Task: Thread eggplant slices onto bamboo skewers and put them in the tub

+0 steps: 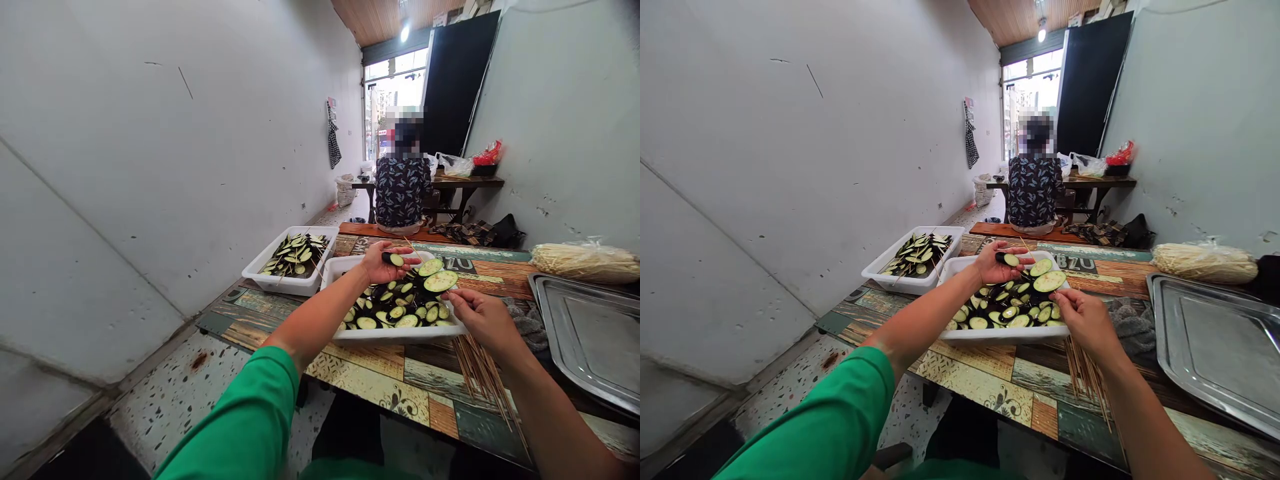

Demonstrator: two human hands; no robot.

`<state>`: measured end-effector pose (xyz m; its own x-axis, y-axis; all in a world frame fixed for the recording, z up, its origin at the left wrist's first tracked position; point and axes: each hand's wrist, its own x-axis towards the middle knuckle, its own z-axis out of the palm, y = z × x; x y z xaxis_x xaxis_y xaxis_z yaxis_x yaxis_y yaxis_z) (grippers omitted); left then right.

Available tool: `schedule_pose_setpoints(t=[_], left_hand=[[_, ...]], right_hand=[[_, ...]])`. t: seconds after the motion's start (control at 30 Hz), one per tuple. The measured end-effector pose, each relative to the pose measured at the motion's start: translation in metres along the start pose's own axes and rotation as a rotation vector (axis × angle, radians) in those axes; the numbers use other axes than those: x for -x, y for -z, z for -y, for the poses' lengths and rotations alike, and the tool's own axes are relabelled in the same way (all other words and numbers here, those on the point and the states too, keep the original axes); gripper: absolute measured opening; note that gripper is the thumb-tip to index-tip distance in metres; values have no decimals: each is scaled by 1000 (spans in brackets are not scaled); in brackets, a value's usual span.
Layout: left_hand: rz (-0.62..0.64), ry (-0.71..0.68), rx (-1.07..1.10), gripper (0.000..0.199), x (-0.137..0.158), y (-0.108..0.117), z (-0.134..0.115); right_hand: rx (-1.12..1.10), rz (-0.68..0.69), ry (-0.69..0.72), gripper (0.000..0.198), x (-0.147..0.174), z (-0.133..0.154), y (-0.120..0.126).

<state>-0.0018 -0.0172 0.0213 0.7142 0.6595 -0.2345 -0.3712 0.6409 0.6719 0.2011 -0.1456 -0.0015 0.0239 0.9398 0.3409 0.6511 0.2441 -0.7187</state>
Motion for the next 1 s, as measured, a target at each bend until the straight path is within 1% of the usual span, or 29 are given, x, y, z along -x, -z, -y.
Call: schedule_pose_setpoints(t=[0.07,0.13,0.2,0.3,0.4,0.47,0.53,0.63,0.73,0.83,0.9,1.0], left_hand=[[12,-16,8,40,-1,1,0],[-21,-30,25,47,-5,2,1],[-124,-59,44,52,-10,4,1],[-335,-162,21,54,-18,11,2],[-491,-243,-135,49,-22,19,1],[-553,-281,-261,43,-22,22,0],[-567,-295,-322,32,-21,23,-2],[-521,-252,-278,13,-20,19,-4],[-520,-302,-241,14,-20,16,-4],[-499,-336,-245,11,-18,17,-5],[-466,-343,-215,16,-17,18,-6],[-437,-400,-104,23,-16,18,-8]], right_hand=[[3,6,-6,37,0,-1,0],[3,6,-17,36,-1,-2,0],[2,-2,-14,35,-1,-3,-1],[15,0,6,33,-1,-5,-1],[28,18,28,33,0,-6,-1],[24,30,45,34,0,-6,-1],[17,39,52,34,0,-6,0],[22,52,47,35,-1,-5,1],[27,68,33,37,-1,-5,1],[33,86,27,36,-1,-5,1],[37,96,27,36,-1,-6,1],[33,114,38,36,-1,-7,1]])
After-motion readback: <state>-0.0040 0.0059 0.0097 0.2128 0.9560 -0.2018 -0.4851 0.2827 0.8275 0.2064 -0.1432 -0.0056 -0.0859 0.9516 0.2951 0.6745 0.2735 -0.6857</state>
